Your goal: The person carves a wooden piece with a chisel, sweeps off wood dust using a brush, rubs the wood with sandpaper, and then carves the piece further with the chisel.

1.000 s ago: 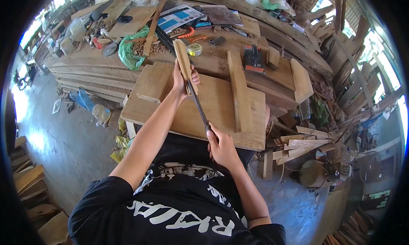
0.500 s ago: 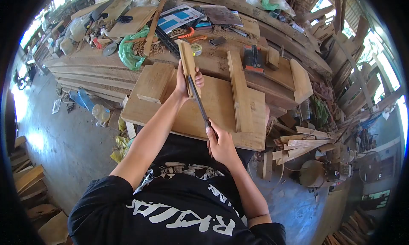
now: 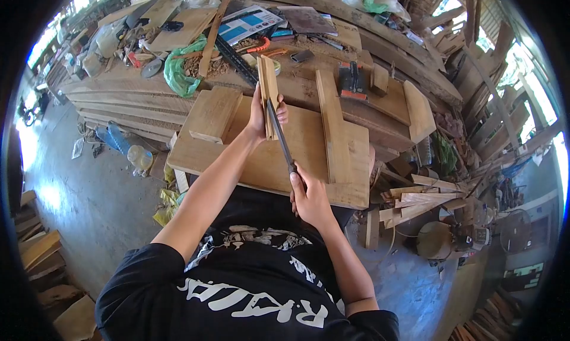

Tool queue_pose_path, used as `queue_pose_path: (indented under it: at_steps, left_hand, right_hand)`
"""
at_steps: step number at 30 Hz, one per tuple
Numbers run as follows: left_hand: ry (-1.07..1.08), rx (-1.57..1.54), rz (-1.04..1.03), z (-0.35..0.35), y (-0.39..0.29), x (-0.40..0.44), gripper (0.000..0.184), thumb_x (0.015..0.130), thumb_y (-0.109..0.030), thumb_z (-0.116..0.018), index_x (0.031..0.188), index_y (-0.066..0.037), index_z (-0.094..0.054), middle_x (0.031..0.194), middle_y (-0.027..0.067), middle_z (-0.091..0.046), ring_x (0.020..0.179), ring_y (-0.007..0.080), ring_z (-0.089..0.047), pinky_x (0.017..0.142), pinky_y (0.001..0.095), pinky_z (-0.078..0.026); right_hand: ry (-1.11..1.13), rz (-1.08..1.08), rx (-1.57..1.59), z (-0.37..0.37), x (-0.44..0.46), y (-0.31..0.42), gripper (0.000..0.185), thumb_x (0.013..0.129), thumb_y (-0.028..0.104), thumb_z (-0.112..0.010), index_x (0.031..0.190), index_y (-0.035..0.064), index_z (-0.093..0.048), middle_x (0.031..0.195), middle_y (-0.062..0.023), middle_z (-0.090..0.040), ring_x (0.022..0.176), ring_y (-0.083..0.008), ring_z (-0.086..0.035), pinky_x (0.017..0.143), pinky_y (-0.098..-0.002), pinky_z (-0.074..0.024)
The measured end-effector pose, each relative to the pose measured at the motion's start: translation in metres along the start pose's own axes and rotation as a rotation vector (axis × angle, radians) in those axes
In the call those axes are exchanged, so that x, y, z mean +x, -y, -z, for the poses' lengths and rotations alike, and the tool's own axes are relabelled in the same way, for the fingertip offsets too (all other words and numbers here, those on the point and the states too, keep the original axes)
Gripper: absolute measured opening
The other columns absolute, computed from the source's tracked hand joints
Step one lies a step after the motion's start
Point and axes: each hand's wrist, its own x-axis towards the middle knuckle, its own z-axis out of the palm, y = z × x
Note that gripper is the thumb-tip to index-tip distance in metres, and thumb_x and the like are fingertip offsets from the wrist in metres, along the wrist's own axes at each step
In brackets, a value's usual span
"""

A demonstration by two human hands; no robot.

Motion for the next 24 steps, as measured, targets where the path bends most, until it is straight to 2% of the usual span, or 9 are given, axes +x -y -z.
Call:
queue_pose_path:
  at_steps: [3,6,13,18,22,24]
  left_hand:
    - [0.045,-0.061,-0.041,0.012,-0.01,0.005,0.069,0.087,-0.079,-0.029,0.082,-0.013,-0.05,0.059,0.0003,-0.039,0.053,0.0138,-0.039,0.051,0.0273,-0.034]
    - [-0.057,0.068,-0.169,0.019,-0.02,0.004,0.068,0.089,-0.077,-0.026,0.082,-0.013,-0.048,0.06,0.0001,-0.037,0.053,0.0141,-0.037,0.051,0.0279,-0.033]
    - [-0.009,-0.011,-0.078,0.02,-0.015,0.004,0.069,0.088,-0.079,-0.027,0.08,-0.014,-0.048,0.058,0.0008,-0.039,0.051,0.0151,-0.039,0.05,0.0292,-0.035]
    - [-0.042,-0.012,0.031,-0.003,0.002,-0.003,0.067,0.09,-0.076,-0.027,0.081,-0.013,-0.049,0.06,0.0001,-0.037,0.053,0.0146,-0.038,0.052,0.0278,-0.033]
    - [-0.036,-0.091,0.01,0.014,-0.003,0.006,0.069,0.088,-0.078,-0.029,0.08,-0.013,-0.05,0.06,0.0001,-0.038,0.053,0.0148,-0.038,0.052,0.0287,-0.034]
    - [-0.102,-0.059,-0.094,0.019,-0.013,0.006,0.069,0.087,-0.08,-0.028,0.08,-0.014,-0.048,0.057,0.0011,-0.039,0.051,0.0156,-0.039,0.049,0.0294,-0.033]
  right_hand:
    - [0.047,-0.045,0.023,-0.001,-0.007,0.001,0.044,0.104,0.027,-0.042,0.139,0.0016,-0.045,0.059,-0.0029,-0.05,0.044,-0.0093,-0.05,0.041,-0.0259,-0.0416]
    - [0.111,-0.109,0.041,-0.003,-0.011,-0.003,0.042,0.105,0.031,-0.038,0.131,0.0004,-0.049,0.059,-0.0034,-0.049,0.044,-0.0106,-0.05,0.041,-0.0261,-0.0416]
    - [0.172,-0.149,0.11,0.0,-0.006,-0.012,0.042,0.105,0.035,-0.035,0.118,-0.0009,-0.053,0.059,-0.0048,-0.049,0.044,-0.0128,-0.05,0.041,-0.0277,-0.0416]
    - [0.101,-0.113,0.095,-0.003,0.004,-0.016,0.043,0.105,0.037,-0.034,0.11,-0.0011,-0.053,0.059,-0.005,-0.049,0.044,-0.0127,-0.05,0.04,-0.0279,-0.0413]
    - [0.13,-0.148,0.094,0.001,0.0,-0.008,0.043,0.105,0.037,-0.034,0.108,-0.0013,-0.053,0.059,-0.0048,-0.049,0.044,-0.0128,-0.05,0.04,-0.0278,-0.0414]
    - [0.159,-0.18,0.105,0.001,-0.005,-0.012,0.043,0.105,0.037,-0.035,0.108,-0.0013,-0.053,0.059,-0.0047,-0.049,0.043,-0.0129,-0.049,0.04,-0.0277,-0.0414]
